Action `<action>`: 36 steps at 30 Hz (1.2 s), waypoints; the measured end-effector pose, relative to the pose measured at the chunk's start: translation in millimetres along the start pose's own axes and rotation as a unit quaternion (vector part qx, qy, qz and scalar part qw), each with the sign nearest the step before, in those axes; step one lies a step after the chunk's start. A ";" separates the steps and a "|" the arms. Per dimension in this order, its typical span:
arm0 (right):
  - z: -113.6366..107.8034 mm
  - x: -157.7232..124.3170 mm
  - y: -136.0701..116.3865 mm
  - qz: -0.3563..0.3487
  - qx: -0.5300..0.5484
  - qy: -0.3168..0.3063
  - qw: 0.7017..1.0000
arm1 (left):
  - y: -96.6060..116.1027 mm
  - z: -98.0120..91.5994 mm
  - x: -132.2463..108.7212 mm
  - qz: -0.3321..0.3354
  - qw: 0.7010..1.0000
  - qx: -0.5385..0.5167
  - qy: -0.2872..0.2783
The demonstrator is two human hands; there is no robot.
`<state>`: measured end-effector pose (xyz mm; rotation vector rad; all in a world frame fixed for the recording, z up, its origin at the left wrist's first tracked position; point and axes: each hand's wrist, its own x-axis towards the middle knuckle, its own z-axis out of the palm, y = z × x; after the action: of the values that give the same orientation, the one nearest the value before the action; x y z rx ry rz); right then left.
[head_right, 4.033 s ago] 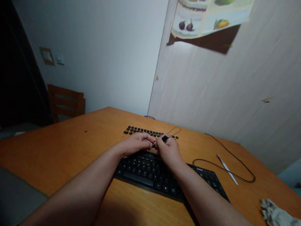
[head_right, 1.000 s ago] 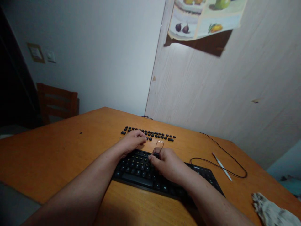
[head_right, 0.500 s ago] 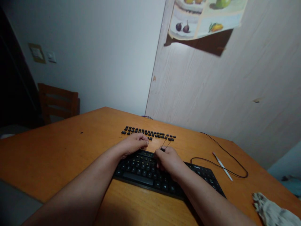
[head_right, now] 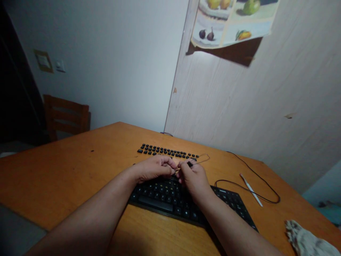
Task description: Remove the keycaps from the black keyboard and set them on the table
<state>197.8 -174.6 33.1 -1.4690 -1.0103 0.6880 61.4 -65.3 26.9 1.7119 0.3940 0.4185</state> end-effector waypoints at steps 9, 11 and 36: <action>-7.8 2.2 10.0 -0.216 -0.125 -0.014 0.968 | -7.4 -2.1 6.4 0.003 0.997 -0.046 0.067; -11.5 3.3 10.9 -0.286 -0.243 -0.042 0.926 | -8.5 -2.9 7.3 0.010 0.995 -0.076 0.059; -6.1 84.5 16.0 -0.161 -0.616 -0.073 0.767 | 1.4 -30.1 10.4 -0.011 0.920 -0.042 0.390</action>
<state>244.7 -102.4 29.4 -2.2431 -1.9707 -0.2650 56.0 -34.7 33.9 1.3950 0.9527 1.0902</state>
